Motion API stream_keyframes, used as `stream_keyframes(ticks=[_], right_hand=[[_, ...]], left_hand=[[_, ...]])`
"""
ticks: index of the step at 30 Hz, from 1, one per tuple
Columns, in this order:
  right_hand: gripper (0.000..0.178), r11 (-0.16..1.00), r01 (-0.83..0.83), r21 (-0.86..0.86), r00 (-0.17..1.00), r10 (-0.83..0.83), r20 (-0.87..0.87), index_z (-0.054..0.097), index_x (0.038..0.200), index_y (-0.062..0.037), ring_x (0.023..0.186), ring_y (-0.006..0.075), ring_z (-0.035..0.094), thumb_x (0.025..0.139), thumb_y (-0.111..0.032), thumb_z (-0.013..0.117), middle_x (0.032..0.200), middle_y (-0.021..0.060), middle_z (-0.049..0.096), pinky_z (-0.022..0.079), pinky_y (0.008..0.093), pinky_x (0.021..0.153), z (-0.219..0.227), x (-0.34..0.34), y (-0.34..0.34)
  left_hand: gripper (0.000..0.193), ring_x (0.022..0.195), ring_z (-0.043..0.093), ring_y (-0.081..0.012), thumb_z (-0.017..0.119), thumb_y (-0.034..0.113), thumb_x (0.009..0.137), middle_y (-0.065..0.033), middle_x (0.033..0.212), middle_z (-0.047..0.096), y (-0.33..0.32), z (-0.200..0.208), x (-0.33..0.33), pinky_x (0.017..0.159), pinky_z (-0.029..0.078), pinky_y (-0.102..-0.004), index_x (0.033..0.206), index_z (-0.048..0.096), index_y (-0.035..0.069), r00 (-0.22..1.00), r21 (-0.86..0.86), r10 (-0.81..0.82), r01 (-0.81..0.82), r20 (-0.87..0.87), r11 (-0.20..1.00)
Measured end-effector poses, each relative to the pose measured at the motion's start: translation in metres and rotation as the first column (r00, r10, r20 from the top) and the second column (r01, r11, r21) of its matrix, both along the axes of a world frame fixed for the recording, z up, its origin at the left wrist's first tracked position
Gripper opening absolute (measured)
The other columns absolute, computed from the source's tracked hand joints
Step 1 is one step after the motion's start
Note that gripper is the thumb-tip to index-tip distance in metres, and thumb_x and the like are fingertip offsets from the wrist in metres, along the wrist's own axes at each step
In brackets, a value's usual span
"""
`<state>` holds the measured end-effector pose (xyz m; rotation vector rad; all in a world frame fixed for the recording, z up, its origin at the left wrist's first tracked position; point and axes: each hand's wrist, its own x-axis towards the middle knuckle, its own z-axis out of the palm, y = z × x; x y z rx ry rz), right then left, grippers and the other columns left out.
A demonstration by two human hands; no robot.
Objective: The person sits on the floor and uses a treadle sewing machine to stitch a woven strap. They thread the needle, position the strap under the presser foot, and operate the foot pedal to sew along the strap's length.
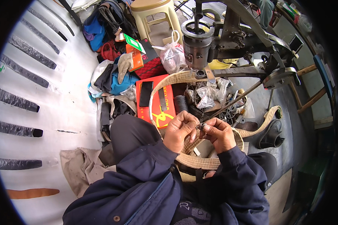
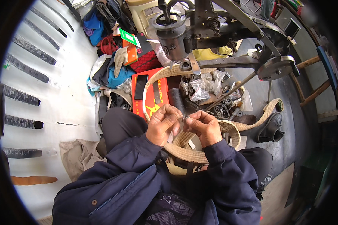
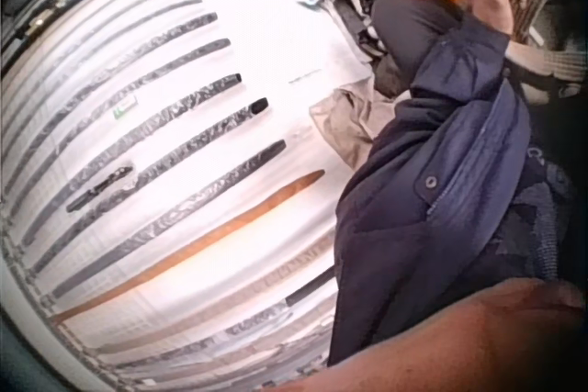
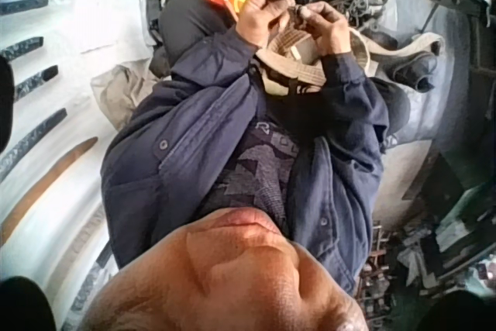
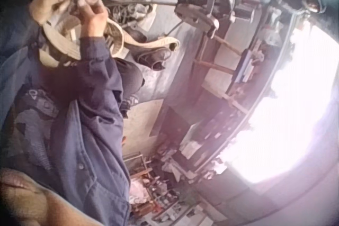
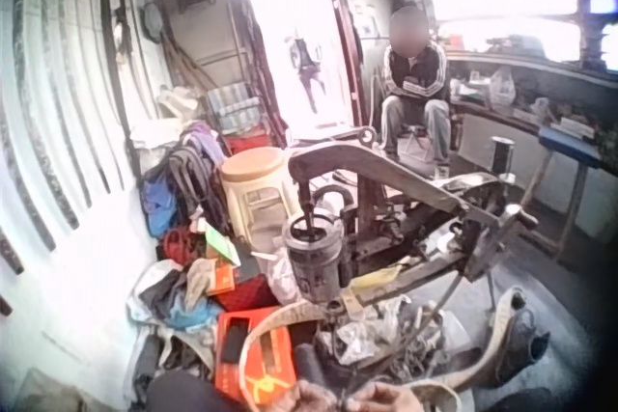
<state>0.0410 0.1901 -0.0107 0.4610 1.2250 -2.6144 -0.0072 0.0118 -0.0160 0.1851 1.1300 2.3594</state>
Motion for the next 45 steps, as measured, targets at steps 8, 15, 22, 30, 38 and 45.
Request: stream_keyframes(ticks=[8, 15, 22, 30, 38, 45], right_hand=[[0.008, 1.0, 0.002, -0.016, 1.0, -0.002, 0.01, 0.064, 0.095, -0.0026, 0.081, 0.0189, 0.069, 0.092, -0.006, 0.07, 0.09, 0.007, 0.069, 0.059, 0.0377, 0.081, -0.003, 0.0, -0.003], [0.012, 0.996, 0.064, -0.06, 0.998, -0.065, -0.014, 0.061, 0.096, -0.0028, 0.082, 0.0195, 0.068, 0.09, -0.005, 0.072, 0.103, 0.0134, 0.07, 0.057, 0.0349, 0.079, -0.001, -0.001, -0.005], [0.014, 0.992, 0.074, -0.105, 0.995, -0.08, -0.055, 0.06, 0.095, -0.0031, 0.081, 0.0195, 0.066, 0.089, -0.006, 0.072, 0.11, 0.0173, 0.069, 0.054, 0.0333, 0.075, -0.002, -0.003, -0.004], [0.014, 0.988, 0.086, -0.127, 0.996, -0.083, 0.027, 0.059, 0.093, -0.0051, 0.08, 0.0171, 0.067, 0.088, -0.003, 0.072, 0.101, 0.0121, 0.07, 0.053, 0.0302, 0.071, -0.005, -0.003, -0.005], [0.01, 0.988, 0.109, -0.107, 0.992, -0.114, -0.044, 0.06, 0.09, -0.0028, 0.077, 0.0153, 0.064, 0.088, 0.0, 0.07, 0.109, 0.0167, 0.07, 0.052, 0.0293, 0.069, -0.002, -0.003, -0.009], [0.007, 0.984, 0.176, -0.025, 0.975, -0.178, -0.13, 0.062, 0.09, -0.0012, 0.068, 0.0127, 0.059, 0.089, 0.002, 0.068, 0.106, 0.0151, 0.07, 0.049, 0.0261, 0.065, 0.001, -0.003, -0.015]], left_hand=[[0.002, 0.063, 0.061, -0.0163, 0.058, 0.009, 0.102, -0.013, 0.106, 0.066, 0.002, 0.005, 0.002, 0.055, 0.048, -0.0274, 0.103, 0.058, 0.01, 0.999, 0.178, 0.021, -0.029, 0.05, 0.984], [0.003, 0.067, 0.06, -0.0119, 0.056, 0.005, 0.102, -0.0104, 0.109, 0.063, 0.006, 0.003, 0.003, 0.053, 0.044, -0.0221, 0.101, 0.054, 0.006, 0.995, 0.171, 0.065, -0.077, 0.075, 0.982], [0.003, 0.064, 0.054, -0.0064, 0.056, 0.005, 0.102, -0.0065, 0.106, 0.059, 0.006, 0.003, 0.003, 0.051, 0.039, -0.0188, 0.101, 0.055, 0.007, 0.994, 0.011, 0.077, -0.077, -0.077, 0.997], [0.003, 0.061, 0.058, -0.012, 0.057, 0.009, 0.102, -0.0142, 0.105, 0.065, 0.01, 0.013, 0.004, 0.054, 0.044, -0.0239, 0.101, 0.055, 0.008, 0.998, 0.12, 0.059, -0.06, 0.012, 0.991], [0.004, 0.062, 0.059, -0.0149, 0.052, 0.007, 0.104, -0.0139, 0.102, 0.065, 0.01, 0.009, 0.0, 0.054, 0.045, -0.0257, 0.1, 0.054, 0.009, 0.991, 0.155, 0.057, -0.075, 0.12, 0.985], [0.006, 0.069, 0.064, -0.0181, 0.052, 0.011, 0.105, -0.0123, 0.101, 0.064, 0.011, 0.005, 0.003, 0.056, 0.05, -0.0287, 0.099, 0.052, 0.01, 0.977, 0.21, 0.02, -0.065, 0.211, 0.976]])
